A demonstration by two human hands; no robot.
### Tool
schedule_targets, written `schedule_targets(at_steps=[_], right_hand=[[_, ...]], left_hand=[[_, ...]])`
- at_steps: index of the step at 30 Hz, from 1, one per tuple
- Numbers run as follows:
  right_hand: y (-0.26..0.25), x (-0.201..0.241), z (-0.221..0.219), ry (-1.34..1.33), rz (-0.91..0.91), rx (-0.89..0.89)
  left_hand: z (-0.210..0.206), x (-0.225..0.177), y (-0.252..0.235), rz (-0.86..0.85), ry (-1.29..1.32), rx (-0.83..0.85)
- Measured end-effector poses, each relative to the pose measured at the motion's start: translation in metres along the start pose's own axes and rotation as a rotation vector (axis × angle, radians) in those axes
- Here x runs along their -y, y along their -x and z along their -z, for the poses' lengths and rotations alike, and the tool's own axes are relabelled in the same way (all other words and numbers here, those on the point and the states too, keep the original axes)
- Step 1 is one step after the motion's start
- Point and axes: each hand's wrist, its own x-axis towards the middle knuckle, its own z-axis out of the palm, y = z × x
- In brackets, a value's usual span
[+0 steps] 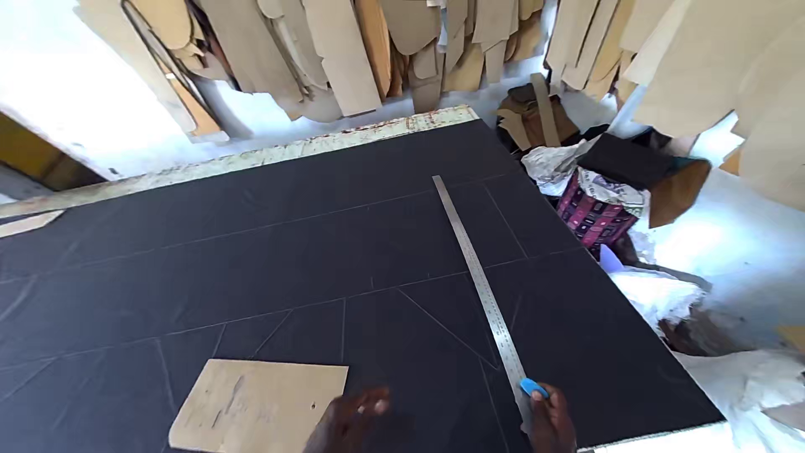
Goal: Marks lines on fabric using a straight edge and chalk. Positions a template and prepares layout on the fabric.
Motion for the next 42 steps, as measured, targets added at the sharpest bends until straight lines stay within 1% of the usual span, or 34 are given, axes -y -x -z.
schedule_targets(at_steps=[3, 5, 7, 10, 13, 14, 16, 19, 24, 28, 31, 35, 37, 42], right_hand=[[-0.004, -0.001, -0.036, -0.028, -0.056, 0.066], [-0.005, 0.001, -0.061, -0.080, -0.090, 0.098], [-0.008, 0.001, -0.083, -0.123, -0.105, 0.139], [-0.002, 0.003, -0.110, -0.114, -0.072, 0.194], [0.013, 0.003, -0.136, -0.022, 0.012, 0.108], [0.021, 0.002, -0.140, -0.014, 0.007, 0.083], [0.035, -0.001, -0.148, -0.010, -0.018, 0.065], [0.051, -0.001, -0.151, -0.047, -0.038, 0.038], [0.062, 0.009, -0.147, -0.179, -0.086, 0.016], [0.065, 0.019, -0.141, -0.218, -0.125, 0.056], [0.068, 0.021, -0.136, -0.136, -0.041, 0.157], [0.073, -0.004, -0.133, 0.201, 0.157, 0.289], [0.074, -0.008, -0.135, 0.337, 0.223, 0.330], [0.075, -0.012, -0.141, 0.421, 0.280, 0.342]], left_hand=[[-0.025, 0.000, -0.071, -0.141, 0.068, -0.144], [-0.034, 0.008, -0.114, -0.211, 0.037, -0.153], [-0.035, 0.017, -0.157, -0.271, -0.003, -0.122], [-0.021, 0.040, -0.214, -0.320, -0.106, -0.141], [0.009, 0.075, -0.266, -0.291, -0.283, -0.165], [0.017, 0.090, -0.279, -0.267, -0.353, -0.152], [0.032, 0.113, -0.298, -0.231, -0.498, -0.107], [0.043, 0.124, -0.316, -0.212, -0.628, -0.041], [0.035, 0.127, -0.331, -0.274, -0.603, -0.098], [0.037, 0.121, -0.353, -0.256, -0.708, 0.008], [0.046, 0.111, -0.372, -0.235, -0.808, 0.071], [0.048, 0.109, -0.395, -0.253, -0.794, 0.049], [0.049, 0.110, -0.403, -0.260, -0.794, 0.029], [0.052, 0.125, -0.419, -0.320, -0.759, -0.033]])
